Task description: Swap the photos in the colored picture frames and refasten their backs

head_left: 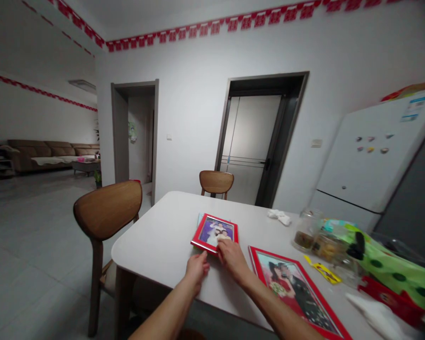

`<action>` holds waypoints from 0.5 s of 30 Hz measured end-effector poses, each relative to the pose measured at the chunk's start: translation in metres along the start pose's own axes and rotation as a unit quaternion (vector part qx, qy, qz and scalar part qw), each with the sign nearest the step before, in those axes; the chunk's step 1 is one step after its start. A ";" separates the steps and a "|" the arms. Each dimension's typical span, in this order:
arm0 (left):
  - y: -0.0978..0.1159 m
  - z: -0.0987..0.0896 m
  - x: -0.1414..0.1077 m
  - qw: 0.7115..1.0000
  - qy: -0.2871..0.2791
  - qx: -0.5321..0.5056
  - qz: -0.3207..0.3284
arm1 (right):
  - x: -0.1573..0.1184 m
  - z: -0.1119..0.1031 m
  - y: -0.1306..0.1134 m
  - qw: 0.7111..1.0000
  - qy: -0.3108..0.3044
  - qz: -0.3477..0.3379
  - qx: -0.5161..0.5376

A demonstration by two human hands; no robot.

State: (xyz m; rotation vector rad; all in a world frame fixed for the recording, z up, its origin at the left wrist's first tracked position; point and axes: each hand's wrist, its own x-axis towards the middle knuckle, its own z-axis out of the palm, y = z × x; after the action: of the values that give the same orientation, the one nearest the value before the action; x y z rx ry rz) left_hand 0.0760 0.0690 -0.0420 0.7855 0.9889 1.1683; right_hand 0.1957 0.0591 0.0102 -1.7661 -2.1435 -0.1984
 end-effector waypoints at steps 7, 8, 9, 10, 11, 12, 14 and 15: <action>0.011 0.017 -0.004 0.994 -0.010 -0.106 0.009 | -0.017 -0.007 -0.006 0.999 -0.013 0.008 0.034; 0.013 0.017 -0.005 0.994 -0.008 -0.111 0.014 | -0.020 -0.008 -0.007 0.999 -0.017 0.001 0.043; 0.014 0.017 -0.006 0.993 -0.003 -0.113 0.021 | -0.025 -0.008 -0.008 0.998 -0.018 -0.006 0.059; 0.014 0.016 -0.007 0.993 0.003 -0.114 0.030 | -0.030 -0.009 -0.010 0.996 -0.017 -0.013 0.084; 0.014 0.014 -0.010 0.993 0.008 -0.112 0.042 | -0.036 -0.010 -0.013 0.993 -0.016 -0.017 0.120; 0.015 0.013 -0.014 0.992 0.010 -0.109 0.057 | -0.041 -0.012 -0.015 0.986 -0.013 -0.015 0.164; 0.019 0.012 -0.026 0.991 0.003 -0.096 0.096 | -0.050 -0.019 -0.021 0.963 0.004 0.017 0.267; 0.023 0.012 -0.035 0.989 -0.002 -0.088 0.115 | -0.054 -0.025 -0.024 0.946 0.018 0.046 0.320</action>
State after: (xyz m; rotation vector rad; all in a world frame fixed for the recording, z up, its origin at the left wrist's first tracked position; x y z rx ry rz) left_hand 0.0759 0.0399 -0.0090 0.7730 0.7931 1.4326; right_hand 0.1858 -0.0034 0.0169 -1.4464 -1.8023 0.4417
